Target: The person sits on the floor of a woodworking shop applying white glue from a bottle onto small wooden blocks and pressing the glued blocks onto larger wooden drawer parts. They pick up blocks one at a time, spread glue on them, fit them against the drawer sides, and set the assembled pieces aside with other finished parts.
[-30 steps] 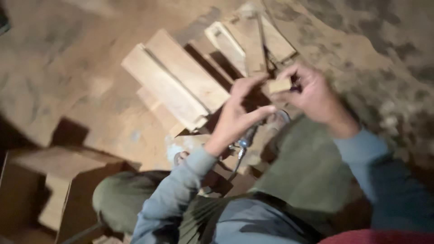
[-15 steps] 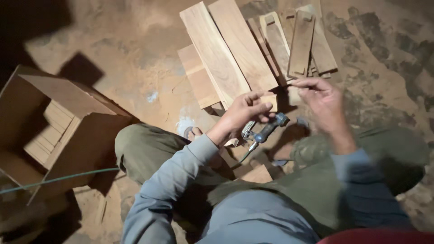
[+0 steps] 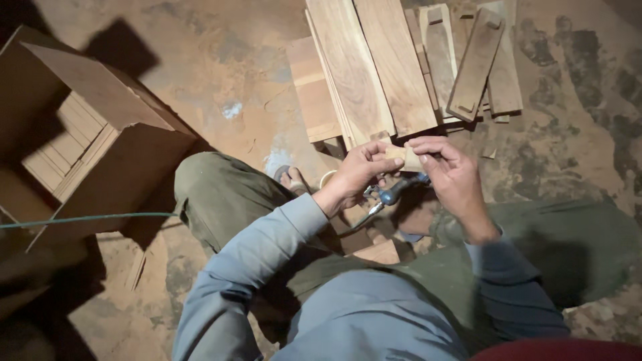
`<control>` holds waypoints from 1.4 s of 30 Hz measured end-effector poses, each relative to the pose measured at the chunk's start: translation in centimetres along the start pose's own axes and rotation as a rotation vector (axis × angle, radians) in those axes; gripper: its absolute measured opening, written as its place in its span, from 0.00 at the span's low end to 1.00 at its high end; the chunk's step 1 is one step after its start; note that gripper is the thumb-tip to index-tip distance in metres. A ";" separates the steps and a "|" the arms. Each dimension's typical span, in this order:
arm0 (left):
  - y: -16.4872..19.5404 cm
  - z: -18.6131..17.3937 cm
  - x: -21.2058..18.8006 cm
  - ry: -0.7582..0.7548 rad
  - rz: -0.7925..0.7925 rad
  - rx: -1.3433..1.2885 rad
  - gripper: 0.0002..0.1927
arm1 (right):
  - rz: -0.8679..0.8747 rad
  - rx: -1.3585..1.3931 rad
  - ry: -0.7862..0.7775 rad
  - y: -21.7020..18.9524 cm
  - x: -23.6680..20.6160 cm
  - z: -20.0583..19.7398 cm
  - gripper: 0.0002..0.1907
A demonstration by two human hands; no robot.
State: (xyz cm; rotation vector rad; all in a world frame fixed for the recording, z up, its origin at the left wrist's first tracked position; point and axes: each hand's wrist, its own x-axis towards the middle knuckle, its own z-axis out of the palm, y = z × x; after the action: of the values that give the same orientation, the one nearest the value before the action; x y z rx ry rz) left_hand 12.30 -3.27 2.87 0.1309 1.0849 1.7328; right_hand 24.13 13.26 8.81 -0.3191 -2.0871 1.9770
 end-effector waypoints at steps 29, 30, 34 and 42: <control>1.2 -0.6 -0.4 -0.007 0.045 -0.012 0.20 | -0.238 -0.610 -0.132 -2.3 1.1 2.0 0.32; 1.2 -0.6 -0.5 -0.032 0.061 -0.026 0.20 | -0.225 -0.615 -0.124 -2.1 1.0 2.0 0.31; 1.0 -0.6 -0.8 -0.025 0.040 -0.073 0.18 | -0.219 -0.548 -0.105 -0.8 0.5 1.7 0.27; 2.6 -0.1 -3.2 -0.306 -0.141 -0.621 0.22 | -0.322 -0.272 -0.085 0.9 -0.2 1.7 0.26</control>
State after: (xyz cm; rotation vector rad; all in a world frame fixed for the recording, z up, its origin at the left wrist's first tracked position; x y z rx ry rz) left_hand 11.88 -6.02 5.96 -0.0679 0.3001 1.7724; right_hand 23.81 11.67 7.81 0.0541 -2.2933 1.5521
